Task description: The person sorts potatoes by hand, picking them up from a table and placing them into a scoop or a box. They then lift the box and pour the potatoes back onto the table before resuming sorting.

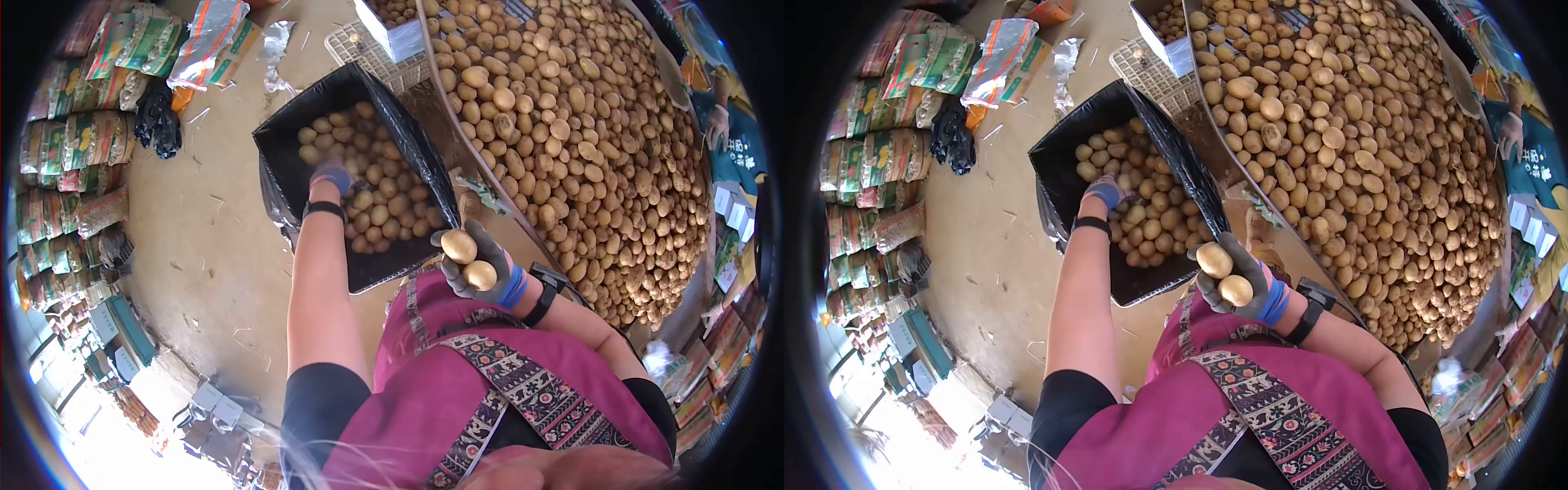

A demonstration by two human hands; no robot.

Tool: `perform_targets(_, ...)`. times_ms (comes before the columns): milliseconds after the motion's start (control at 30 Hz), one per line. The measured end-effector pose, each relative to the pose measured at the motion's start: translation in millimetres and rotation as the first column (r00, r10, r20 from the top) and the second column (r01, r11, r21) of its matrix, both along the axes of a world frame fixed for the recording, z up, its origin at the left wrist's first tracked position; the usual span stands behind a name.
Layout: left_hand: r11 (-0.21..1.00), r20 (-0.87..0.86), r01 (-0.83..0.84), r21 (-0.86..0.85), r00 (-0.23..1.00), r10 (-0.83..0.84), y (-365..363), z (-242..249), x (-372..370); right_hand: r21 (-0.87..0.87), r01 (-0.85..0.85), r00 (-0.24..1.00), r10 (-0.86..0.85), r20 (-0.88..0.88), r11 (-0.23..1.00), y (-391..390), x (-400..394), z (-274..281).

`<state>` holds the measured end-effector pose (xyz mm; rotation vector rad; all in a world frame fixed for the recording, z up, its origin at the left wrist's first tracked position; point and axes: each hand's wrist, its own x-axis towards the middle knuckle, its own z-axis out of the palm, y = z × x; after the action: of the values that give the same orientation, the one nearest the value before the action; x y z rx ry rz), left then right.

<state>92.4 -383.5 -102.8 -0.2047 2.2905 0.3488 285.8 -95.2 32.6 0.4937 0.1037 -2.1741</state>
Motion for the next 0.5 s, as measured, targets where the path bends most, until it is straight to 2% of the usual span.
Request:
perform_targets(33, 0.989, -0.024, 0.147, -0.029, 0.989, -0.147, -2.7, 0.8, 3.6, -0.006, 0.006, 1.0, -0.006, -0.005, 1.0, -0.6, -0.6, 0.0)
perform_targets(67, 0.995, -0.097, 0.097, 0.022, 0.991, -0.095, 11.7, 39.1, 7.0, 0.028, 0.041, 0.999, -0.042, 0.022, 0.999, -1.7, -4.2, 3.8)
perform_targets(100, 0.995, -0.099, 0.102, 0.015, 0.99, -0.1, 19.1, 70.6, 9.1, 0.062, 0.075, 0.996, -0.078, 0.048, 0.995, -3.0, -7.3, 5.4)
perform_targets(133, 0.992, -0.14, 0.04, 0.12, 0.99, -0.022, 24.8, 97.4, 11.0, -0.034, 0.143, 0.988, -0.14, 0.058, 0.989, -3.2, -8.6, -0.5)
perform_targets(167, 0.974, -0.174, -0.016, 0.228, 0.983, 0.057, 27.4, 112.5, 17.5, -0.039, 0.149, 0.988, -0.146, 0.052, 0.988, -2.0, -11.1, 6.4)
perform_targets(200, 0.733, -0.086, -0.128, 0.668, 0.965, 0.247, 24.4, 114.9, 33.6, 0.081, 0.144, 0.986, -0.15, 0.07, 0.986, -0.1, -14.1, 19.7)
perform_targets(233, 0.3, 0.081, -0.199, 0.933, 0.928, 0.365, 20.0, 118.9, 52.8, 0.198, 0.134, 0.984, -0.154, 0.087, 0.971, 1.7, -15.2, 27.5)
perform_targets(267, 0.076, 0.245, -0.287, 0.955, 0.906, 0.344, 27.5, 155.6, 65.1, 0.0, 0.171, 0.981, -0.171, 0.087, 0.985, 6.6, -14.2, 21.8)
perform_targets(300, -0.147, 0.396, -0.368, 0.918, 0.873, 0.284, 37.7, 191.8, 76.3, -0.01, 0.173, 0.982, -0.171, 0.073, 0.985, 4.9, -14.2, 29.7)
perform_targets(333, -0.333, 0.509, -0.419, 0.845, 0.821, 0.258, 39.2, 194.9, 89.3, 0.086, 0.206, 0.972, -0.214, 0.096, 0.975, 3.6, -13.6, 42.8)
perform_targets(367, -0.285, 0.415, -0.324, 0.902, 0.831, 0.37, 46.4, 202.0, 104.2, 0.182, 0.239, 0.958, -0.262, 0.116, 0.954, 2.9, -11.7, 51.4)
perform_targets(433, -0.486, 0.536, -0.392, 0.781, 0.82, 0.201, 40.7, 199.6, 118.0, 0.15, 0.265, 0.956, -0.28, 0.09, 0.953, 3.8, -3.9, 51.5)
perform_targets(467, -0.415, 0.487, -0.363, 0.834, 0.838, 0.246, 44.1, 216.2, 120.6, 0.139, 0.268, 0.96, -0.277, 0.049, 0.953, 3.6, -0.7, 54.8)
perform_targets(500, -0.409, 0.472, -0.354, 0.841, 0.849, 0.236, 43.0, 218.5, 125.0, 0.128, 0.273, 0.961, -0.276, 0.008, 0.953, 3.9, 2.8, 57.7)
